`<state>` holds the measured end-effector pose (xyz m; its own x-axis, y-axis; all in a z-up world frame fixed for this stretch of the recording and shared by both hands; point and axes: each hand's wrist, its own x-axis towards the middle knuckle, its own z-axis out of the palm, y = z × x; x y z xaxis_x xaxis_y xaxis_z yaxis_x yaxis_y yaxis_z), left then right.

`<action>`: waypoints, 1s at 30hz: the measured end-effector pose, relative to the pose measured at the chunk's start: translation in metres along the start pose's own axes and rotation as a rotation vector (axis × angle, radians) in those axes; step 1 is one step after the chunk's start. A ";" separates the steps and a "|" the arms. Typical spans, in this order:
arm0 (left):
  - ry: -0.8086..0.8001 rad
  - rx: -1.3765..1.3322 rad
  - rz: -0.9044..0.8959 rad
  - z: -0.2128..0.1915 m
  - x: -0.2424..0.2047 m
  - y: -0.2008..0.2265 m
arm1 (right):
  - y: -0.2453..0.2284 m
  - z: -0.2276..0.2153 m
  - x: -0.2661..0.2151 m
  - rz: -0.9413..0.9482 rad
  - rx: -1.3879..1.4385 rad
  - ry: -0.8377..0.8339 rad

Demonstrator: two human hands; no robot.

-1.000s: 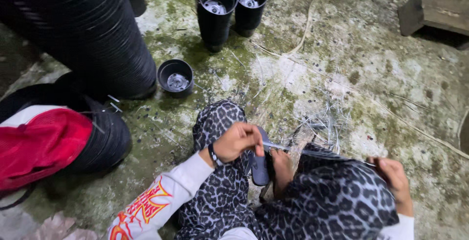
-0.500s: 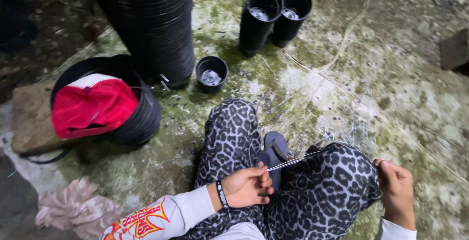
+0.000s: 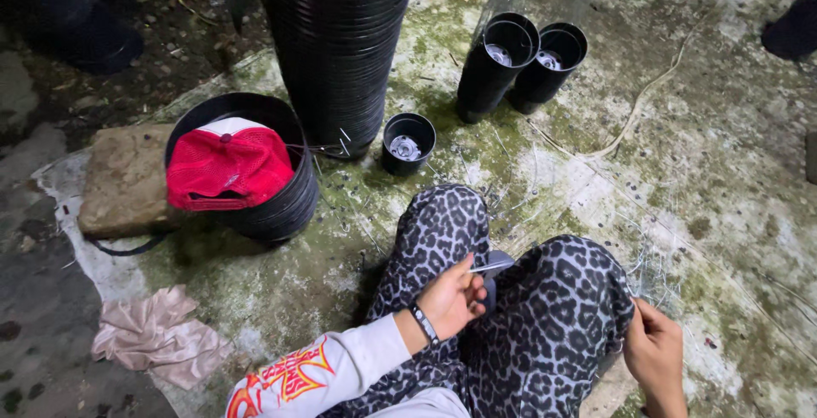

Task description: The person sits on the floor and repeatedly picks up thin metal wires and small black plastic pieces, then bends and twists the wires to attach the plastic pieces. The person occasionally gathers loose wires and places them into a nearby container.

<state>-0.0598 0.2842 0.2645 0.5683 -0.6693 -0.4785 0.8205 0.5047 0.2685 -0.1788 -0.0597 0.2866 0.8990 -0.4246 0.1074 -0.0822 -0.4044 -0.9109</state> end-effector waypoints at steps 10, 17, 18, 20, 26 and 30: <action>-0.466 0.304 0.797 0.062 0.036 0.049 | 0.009 0.031 0.023 0.143 0.234 -0.016; -0.576 0.153 0.888 0.071 0.059 0.074 | 0.040 0.036 0.022 0.092 0.243 -0.019; -0.553 0.102 0.870 0.067 0.063 0.078 | 0.043 0.035 0.027 0.096 0.267 -0.012; -0.513 -0.002 0.834 0.061 0.075 0.085 | 0.043 0.034 0.036 0.102 0.313 0.005; -0.403 -0.318 0.597 0.024 0.106 0.067 | 0.011 0.038 0.031 -0.055 -0.008 0.047; -0.370 -0.282 0.517 -0.004 0.113 0.039 | -0.015 0.063 -0.007 0.050 -0.017 0.146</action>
<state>0.0363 0.2304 0.2173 0.9067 -0.4214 -0.0183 0.4199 0.8976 0.1338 -0.1565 -0.0003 0.2745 0.8217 -0.5572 0.1195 -0.1339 -0.3926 -0.9099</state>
